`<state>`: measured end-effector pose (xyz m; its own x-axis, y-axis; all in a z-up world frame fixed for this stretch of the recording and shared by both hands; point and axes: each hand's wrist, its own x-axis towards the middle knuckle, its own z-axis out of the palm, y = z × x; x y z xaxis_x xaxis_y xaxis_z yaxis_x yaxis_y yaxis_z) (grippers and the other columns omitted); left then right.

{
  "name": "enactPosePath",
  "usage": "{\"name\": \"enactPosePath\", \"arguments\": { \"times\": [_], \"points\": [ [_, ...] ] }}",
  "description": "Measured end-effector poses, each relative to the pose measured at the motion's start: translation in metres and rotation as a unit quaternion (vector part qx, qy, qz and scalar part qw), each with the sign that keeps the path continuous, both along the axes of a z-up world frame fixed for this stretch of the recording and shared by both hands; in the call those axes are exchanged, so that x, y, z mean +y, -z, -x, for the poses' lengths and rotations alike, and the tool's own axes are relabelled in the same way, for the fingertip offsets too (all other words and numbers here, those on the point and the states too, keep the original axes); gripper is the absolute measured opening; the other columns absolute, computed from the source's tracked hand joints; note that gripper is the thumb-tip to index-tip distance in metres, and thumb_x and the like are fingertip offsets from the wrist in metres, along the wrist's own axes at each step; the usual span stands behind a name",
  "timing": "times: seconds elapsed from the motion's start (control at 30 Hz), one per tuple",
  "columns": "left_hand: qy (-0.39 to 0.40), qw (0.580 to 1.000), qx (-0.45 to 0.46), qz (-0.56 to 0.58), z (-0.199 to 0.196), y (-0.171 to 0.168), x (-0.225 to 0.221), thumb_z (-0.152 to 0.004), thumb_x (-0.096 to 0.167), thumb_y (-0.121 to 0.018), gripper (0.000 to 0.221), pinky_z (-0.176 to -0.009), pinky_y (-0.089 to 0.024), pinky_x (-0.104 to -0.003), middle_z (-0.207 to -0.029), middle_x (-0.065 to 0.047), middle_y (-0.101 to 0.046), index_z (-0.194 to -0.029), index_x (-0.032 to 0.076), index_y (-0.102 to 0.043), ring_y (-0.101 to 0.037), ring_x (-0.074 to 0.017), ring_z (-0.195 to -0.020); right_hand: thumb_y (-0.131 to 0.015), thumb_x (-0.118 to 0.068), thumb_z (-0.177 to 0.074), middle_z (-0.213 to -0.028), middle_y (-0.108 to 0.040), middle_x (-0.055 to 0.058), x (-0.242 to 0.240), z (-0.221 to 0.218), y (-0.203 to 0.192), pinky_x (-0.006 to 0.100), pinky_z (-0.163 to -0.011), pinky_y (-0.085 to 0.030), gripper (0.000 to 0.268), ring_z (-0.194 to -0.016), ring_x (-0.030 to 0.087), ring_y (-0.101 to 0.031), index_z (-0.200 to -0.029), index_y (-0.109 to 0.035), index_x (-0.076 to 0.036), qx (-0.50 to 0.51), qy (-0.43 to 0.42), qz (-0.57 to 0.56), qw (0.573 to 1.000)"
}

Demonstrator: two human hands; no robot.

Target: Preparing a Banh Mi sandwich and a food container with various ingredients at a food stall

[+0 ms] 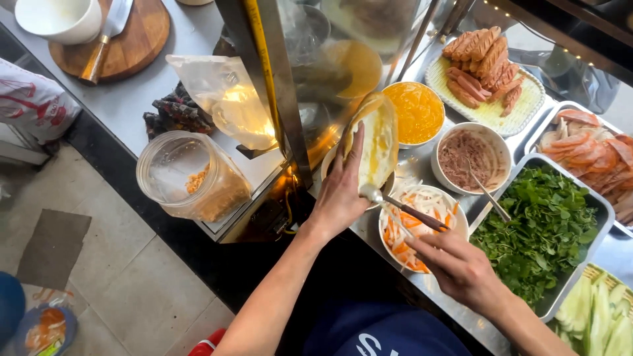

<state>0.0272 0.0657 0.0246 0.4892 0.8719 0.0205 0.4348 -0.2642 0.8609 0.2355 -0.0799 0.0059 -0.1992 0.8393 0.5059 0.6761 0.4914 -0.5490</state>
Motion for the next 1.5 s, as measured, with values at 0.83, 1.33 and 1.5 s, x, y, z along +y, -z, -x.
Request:
{"name": "enactPosePath", "arguments": {
  "times": [0.83,1.33,1.5],
  "points": [
    [0.538,0.841,-0.056,-0.035,-0.192,-0.015,-0.183,-0.081,0.023,-0.071,0.109,-0.100,-0.050,-0.043,-0.167,-0.024,-0.026,-0.163,0.017,0.001,-0.050,-0.0409,-0.137,-0.058,-0.035,-0.097,-0.118,-0.064,0.003,-0.203,-0.062,-0.050,0.029,-0.079,-0.050,0.055,-0.097,0.014,-0.061,-0.148,-0.048,-0.017,0.736,0.356,0.045,0.574],
    [0.826,0.559,-0.060,0.042,-0.333,0.000,-0.653,-0.098,0.033,-0.063,0.071,-0.117,-0.038,-0.045,-0.171,-0.023,0.006,-0.160,0.020,-0.030,-0.021,-0.0388,-0.157,-0.073,-0.015,-0.081,-0.125,-0.065,0.010,-0.678,-0.079,-0.003,0.035,-0.092,-0.052,0.065,-0.110,0.021,-0.062,-0.142,-0.051,-0.012,0.715,0.537,-0.301,0.331],
    [0.805,0.569,-0.065,0.154,-0.360,0.023,-0.737,-0.106,0.027,-0.048,0.041,-0.118,-0.038,-0.039,-0.158,-0.022,-0.044,-0.139,0.007,-0.062,-0.046,-0.0300,-0.146,-0.071,-0.009,-0.085,-0.123,-0.066,0.008,-0.750,-0.089,0.037,0.032,-0.087,-0.052,0.063,-0.106,0.020,-0.063,-0.144,-0.050,-0.015,0.696,0.536,-0.387,0.281]
  ]
}}
